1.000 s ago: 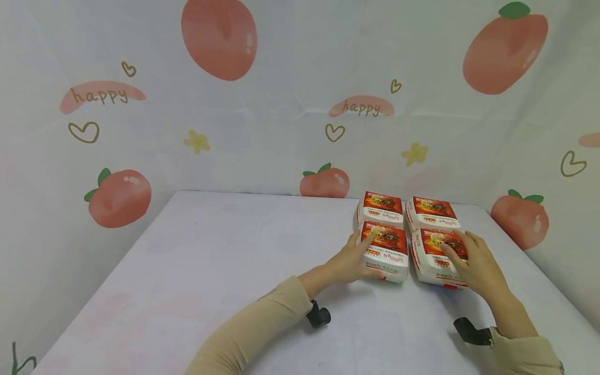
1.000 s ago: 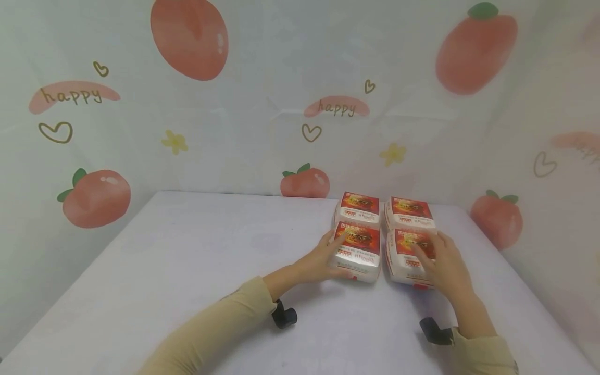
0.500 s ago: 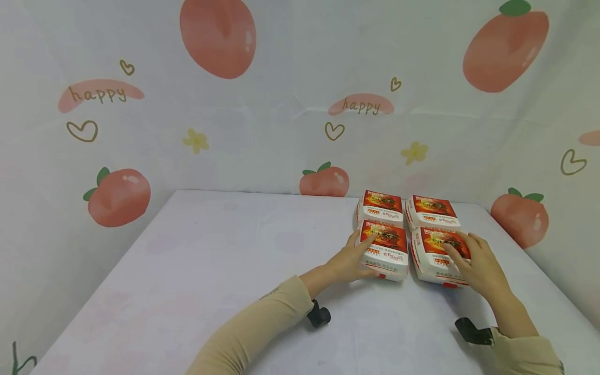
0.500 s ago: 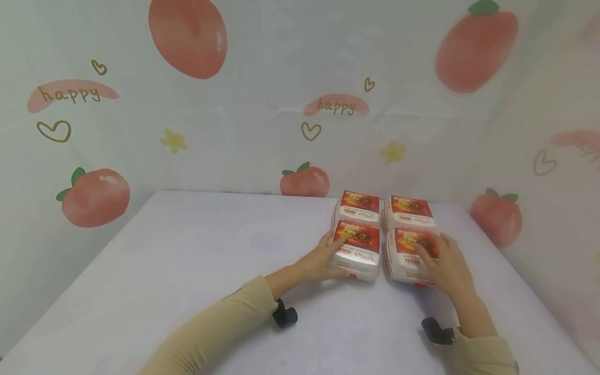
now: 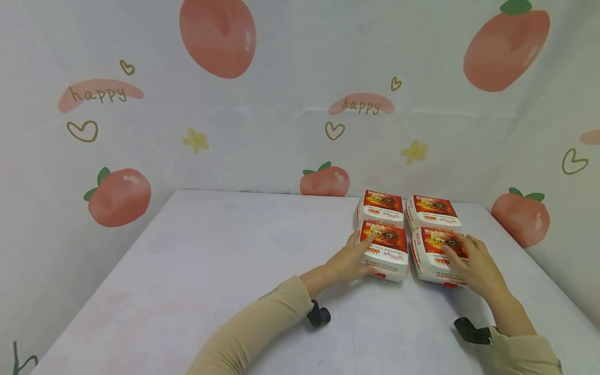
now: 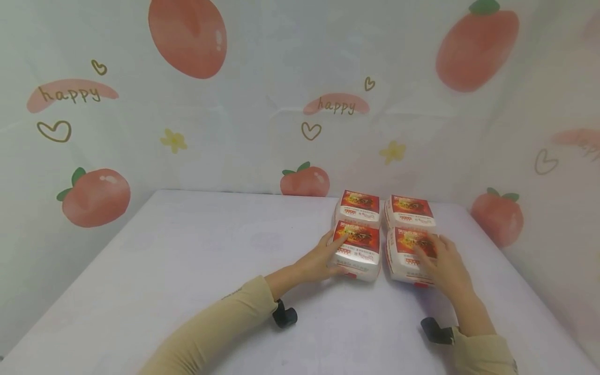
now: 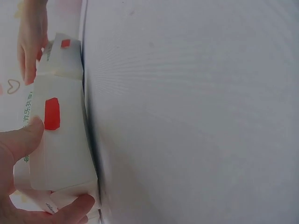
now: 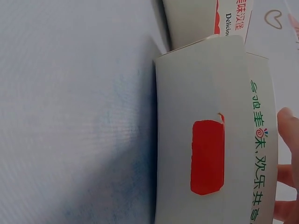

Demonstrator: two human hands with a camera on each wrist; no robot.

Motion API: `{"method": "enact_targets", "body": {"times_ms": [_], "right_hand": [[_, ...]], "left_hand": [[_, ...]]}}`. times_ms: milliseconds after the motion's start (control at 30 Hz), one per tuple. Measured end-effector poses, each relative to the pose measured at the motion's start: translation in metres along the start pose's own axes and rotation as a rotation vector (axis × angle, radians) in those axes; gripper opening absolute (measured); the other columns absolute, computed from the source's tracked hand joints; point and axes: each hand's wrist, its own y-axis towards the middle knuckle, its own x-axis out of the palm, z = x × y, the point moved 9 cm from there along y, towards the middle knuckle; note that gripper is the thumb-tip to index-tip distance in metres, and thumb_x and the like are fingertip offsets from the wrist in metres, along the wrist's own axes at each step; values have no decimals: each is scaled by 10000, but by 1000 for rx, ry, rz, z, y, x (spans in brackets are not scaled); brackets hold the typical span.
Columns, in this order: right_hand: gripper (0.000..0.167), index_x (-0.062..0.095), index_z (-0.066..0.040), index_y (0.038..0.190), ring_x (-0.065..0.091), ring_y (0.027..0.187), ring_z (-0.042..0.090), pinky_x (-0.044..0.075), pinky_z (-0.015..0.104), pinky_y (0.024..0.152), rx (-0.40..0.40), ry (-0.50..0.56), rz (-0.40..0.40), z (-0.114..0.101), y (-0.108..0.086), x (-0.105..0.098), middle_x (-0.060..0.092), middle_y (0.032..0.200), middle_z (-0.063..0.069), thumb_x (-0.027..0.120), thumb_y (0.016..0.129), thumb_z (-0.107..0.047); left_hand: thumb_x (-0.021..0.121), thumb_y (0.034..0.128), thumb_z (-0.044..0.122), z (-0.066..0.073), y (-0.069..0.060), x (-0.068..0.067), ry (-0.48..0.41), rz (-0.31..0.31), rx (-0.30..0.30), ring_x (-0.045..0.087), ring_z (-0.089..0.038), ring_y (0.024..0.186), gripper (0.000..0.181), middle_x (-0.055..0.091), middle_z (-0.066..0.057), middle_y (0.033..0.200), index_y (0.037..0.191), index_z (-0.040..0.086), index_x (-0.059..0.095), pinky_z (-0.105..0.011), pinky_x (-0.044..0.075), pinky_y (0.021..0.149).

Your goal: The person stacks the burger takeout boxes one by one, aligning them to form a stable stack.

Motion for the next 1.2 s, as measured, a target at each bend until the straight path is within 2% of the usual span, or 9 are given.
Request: {"method": "enact_targets", "body": {"times_ms": [300,667,967,1200], "right_hand": [[748,262,45,1417,292,1170,615,328,759,891,7,-13,-47,0,2,7,180,1370,424,394,948,-523],[761,235,46,1425,280,1177,619,318,762,898,17,-16,-69,-1,1,8,160,1377,423,377,950,-532],[786,213,41,1435,261,1195,609,318,760,902,36,-14,-79,1,3,10,146,1388,414,374,943,-551],[789,204,33,1441,260,1191,607,321,760,895,44,-18,-74,4,3,11,140,1388,412,375,942,-554]], "left_hand": [[654,859,364,-2,-3,-2,-12,8,7,410,-308,1339,783,94,-140,1570,1495,229,218,-388,449,1048],[660,862,334,-4,-17,-21,-38,38,28,390,-309,1349,789,86,-154,1568,1497,199,213,-406,453,1042],[663,855,361,-21,-31,-36,-37,77,-7,398,-314,1339,790,90,-140,1569,1495,224,221,-413,469,1023],[675,850,339,-39,-48,-50,-82,125,-43,385,-334,1342,780,103,-156,1563,1488,200,247,-441,460,1028]]}}
